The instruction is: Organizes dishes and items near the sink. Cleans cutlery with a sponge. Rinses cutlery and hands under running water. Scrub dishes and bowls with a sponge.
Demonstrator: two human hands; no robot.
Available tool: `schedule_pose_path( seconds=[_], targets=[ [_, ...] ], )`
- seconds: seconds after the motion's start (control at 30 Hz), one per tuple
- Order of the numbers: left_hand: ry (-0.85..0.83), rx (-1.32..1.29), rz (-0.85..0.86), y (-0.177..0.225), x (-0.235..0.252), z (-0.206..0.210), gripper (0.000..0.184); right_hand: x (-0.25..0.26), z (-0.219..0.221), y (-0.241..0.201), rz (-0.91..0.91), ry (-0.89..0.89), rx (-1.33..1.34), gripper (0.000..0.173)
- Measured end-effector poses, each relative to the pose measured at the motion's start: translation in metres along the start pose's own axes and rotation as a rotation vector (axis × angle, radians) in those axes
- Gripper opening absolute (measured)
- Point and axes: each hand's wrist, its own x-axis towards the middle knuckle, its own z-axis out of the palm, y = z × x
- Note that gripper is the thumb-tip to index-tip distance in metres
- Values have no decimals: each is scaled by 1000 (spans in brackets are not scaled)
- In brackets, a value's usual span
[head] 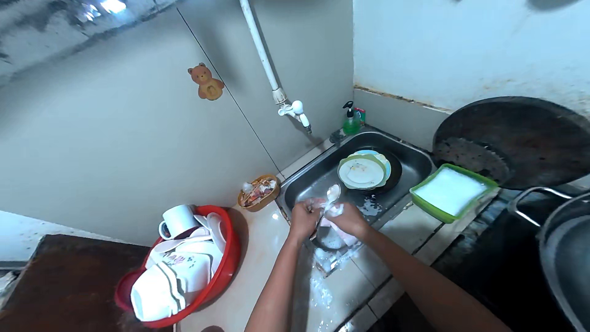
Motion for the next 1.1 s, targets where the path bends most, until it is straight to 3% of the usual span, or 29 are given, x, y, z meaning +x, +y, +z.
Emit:
schedule_pose_path(
  seconds=[0.2,0.27,0.37,0.5,0.77,0.93,1.1],
  targets=[
    [-139,92,-78,-9,4,6,25,-8,1,-1,-92,-37,-289,30],
    [-105,203,-110,-11,3,11,29,-11,0,-5,-84,-66,-278,30],
    [-8,115,-101,-25,2,12,30,-10,-8,-4,-26,-54,-266,35],
    [132,67,86,-21,-15,8,23,-9,-23,-4,1,74,-67,35],
    [506,599,589,-19,-38,8,18,-21,-26,-21,-117,211,223,27],
    [569,679,766,-19,-43,-11,20,-32,-21,-25,-312,271,251,21],
    [561,683,826,-21,-43,-22,21,-29,-15,-25,-353,268,252,18]
  ],
)
